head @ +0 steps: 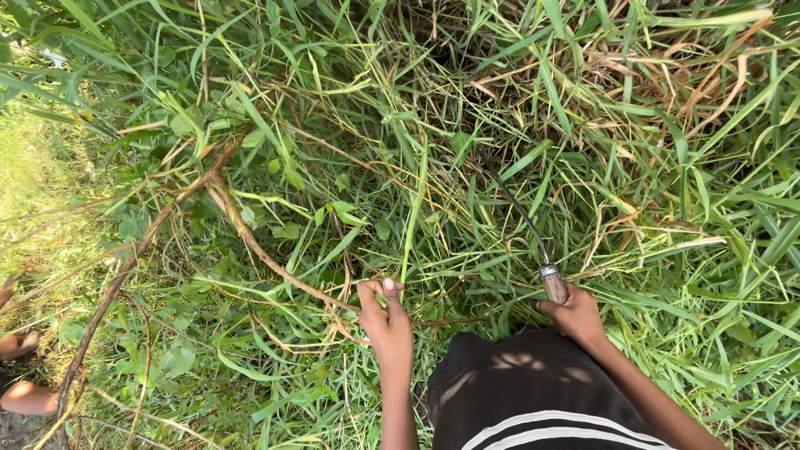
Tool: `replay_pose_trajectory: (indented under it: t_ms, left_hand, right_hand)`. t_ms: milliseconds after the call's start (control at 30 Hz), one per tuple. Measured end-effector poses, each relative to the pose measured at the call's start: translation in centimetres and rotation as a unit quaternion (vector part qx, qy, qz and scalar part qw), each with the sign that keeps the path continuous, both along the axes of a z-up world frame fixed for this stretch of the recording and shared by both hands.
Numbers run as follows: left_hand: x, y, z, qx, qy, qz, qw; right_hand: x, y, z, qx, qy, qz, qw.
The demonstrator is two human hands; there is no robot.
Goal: Using a sickle to cut and prepare long vines or plant stalks in an outdoor field.
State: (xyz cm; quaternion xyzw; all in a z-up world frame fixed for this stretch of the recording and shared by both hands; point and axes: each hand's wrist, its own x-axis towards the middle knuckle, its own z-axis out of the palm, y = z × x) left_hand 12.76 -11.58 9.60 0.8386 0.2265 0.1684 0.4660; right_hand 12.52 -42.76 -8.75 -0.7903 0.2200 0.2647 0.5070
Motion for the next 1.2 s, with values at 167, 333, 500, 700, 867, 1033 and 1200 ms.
replay_pose_trajectory:
  t_ms: [167,333,500,700,867,1033,1200]
  left_hand:
    - [-0.2,-0.6,1.0,-0.026,-0.074,-0.018,0.997]
    - [-0.3,-0.7,2.4,-0.044,-0.025,0.006,0.999]
    - [-0.9,-0.6,1.3,-0.016,-0.051,-0.02,0.998]
    - [-2.1,-0.1,-2.3,0.009,-0.126,-0.078,0.989]
    - [-1.2,-0.9,-1.7,-0.021,-0.212,-0.046,0.976]
    - [0.8,-1.5,-1.5,-0.009,-0.145,-0.06,0.988]
    - [1.0,-2.4,-0.1,-0.087,-0.066,-0.112,0.988]
  right_hand:
    - [-0.2,0.0,0.2,0.001,-0.002,-0.001,1.0]
    - [-0.4,-0.3,-0.5,0.008,0.023,-0.006,1.0]
    - [-0.6,-0.8,-0.9,-0.006,0.037,0.006,0.999]
    - [-0.9,-1.2,-1.1,-0.026,0.027,0.043,0.998]
    - [-1.4,-1.7,-1.4,-0.062,0.017,0.079,0.995]
    - [-2.0,-2.2,-2.2,-0.059,0.018,0.077,0.995]
    - [-1.7,-2.1,-0.8,0.029,0.023,0.034,0.999]
